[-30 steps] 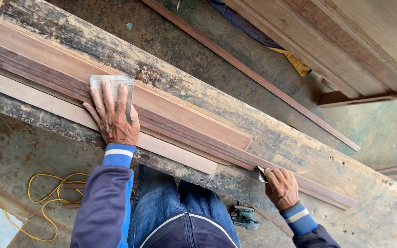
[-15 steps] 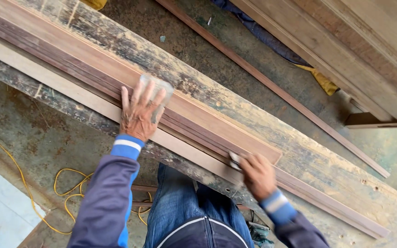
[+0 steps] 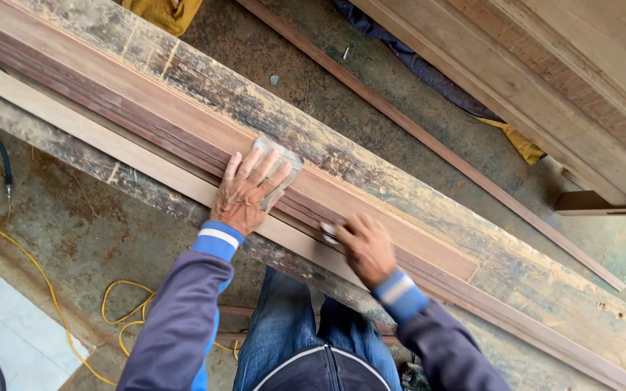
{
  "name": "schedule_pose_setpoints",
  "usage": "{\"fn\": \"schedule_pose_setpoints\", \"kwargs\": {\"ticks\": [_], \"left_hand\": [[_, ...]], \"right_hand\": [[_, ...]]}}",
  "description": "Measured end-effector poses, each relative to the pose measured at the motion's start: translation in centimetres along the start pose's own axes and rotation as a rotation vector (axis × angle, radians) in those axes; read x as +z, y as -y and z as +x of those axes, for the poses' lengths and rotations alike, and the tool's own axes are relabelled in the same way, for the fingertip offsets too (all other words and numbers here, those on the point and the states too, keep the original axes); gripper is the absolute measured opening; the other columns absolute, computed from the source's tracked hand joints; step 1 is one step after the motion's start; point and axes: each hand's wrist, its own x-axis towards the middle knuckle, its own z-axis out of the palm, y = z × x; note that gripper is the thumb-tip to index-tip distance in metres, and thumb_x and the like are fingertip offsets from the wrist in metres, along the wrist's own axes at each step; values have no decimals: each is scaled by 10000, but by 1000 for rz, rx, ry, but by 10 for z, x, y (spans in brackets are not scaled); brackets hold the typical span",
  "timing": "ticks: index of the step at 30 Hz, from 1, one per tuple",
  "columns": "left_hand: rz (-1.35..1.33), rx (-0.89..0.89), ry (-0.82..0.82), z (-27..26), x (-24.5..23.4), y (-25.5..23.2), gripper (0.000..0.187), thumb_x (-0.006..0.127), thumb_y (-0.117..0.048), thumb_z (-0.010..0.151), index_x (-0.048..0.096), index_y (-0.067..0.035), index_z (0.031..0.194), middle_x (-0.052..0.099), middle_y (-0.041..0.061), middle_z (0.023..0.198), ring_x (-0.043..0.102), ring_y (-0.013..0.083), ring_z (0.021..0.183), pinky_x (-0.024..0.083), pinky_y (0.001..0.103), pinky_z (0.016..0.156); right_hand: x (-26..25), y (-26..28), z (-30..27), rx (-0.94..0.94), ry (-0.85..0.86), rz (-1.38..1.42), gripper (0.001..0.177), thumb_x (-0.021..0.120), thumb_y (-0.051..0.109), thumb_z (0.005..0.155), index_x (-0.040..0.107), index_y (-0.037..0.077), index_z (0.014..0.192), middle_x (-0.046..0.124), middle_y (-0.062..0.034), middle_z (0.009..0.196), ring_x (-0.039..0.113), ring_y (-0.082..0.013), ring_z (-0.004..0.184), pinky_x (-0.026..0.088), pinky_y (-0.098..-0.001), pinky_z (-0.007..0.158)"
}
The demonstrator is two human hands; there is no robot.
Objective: Sanding narrow wooden strips by hand on a workbench.
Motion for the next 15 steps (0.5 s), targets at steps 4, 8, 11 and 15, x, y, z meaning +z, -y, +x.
{"fn": "schedule_pose_setpoints", "kwargs": {"ticks": [4, 8, 11, 15], "left_hand": [[5, 70, -24, 2, -9, 34, 708, 581, -336, 1045, 227, -286, 1656, 162, 92, 1737, 168, 358, 1593, 119, 612, 1290], [36, -1, 75, 4, -30, 29, 915, 697, -246, 864, 203, -300, 1633, 137, 82, 1724, 161, 359, 1583, 110, 602, 1282], [40, -24, 168, 5, -33, 29, 1040, 760, -222, 748, 197, -307, 1618, 133, 75, 1712, 144, 361, 1573, 107, 599, 1270], [77, -5, 130, 2, -30, 32, 1090, 795, -215, 724, 207, -301, 1638, 152, 72, 1725, 142, 350, 1583, 113, 592, 1277]], "right_hand": [[-25, -26, -56, 128, 30, 20, 259, 648, 35, 801, 684, 96, 1051, 605, -71, 894, 540, -269, 779, 481, -417, 666], [-3, -7, -29, 136, -13, 49, 170, 621, 27, 791, 646, 114, 936, 544, -75, 832, 532, -266, 785, 483, -415, 694], [25, 31, 47, 72, 12, 44, 157, 603, 15, 799, 637, 106, 922, 538, -84, 842, 528, -256, 784, 478, -405, 673], [28, 54, 87, 16, -25, 28, 152, 585, 13, 830, 639, 92, 948, 564, -97, 895, 538, -254, 814, 482, -404, 686]]}}
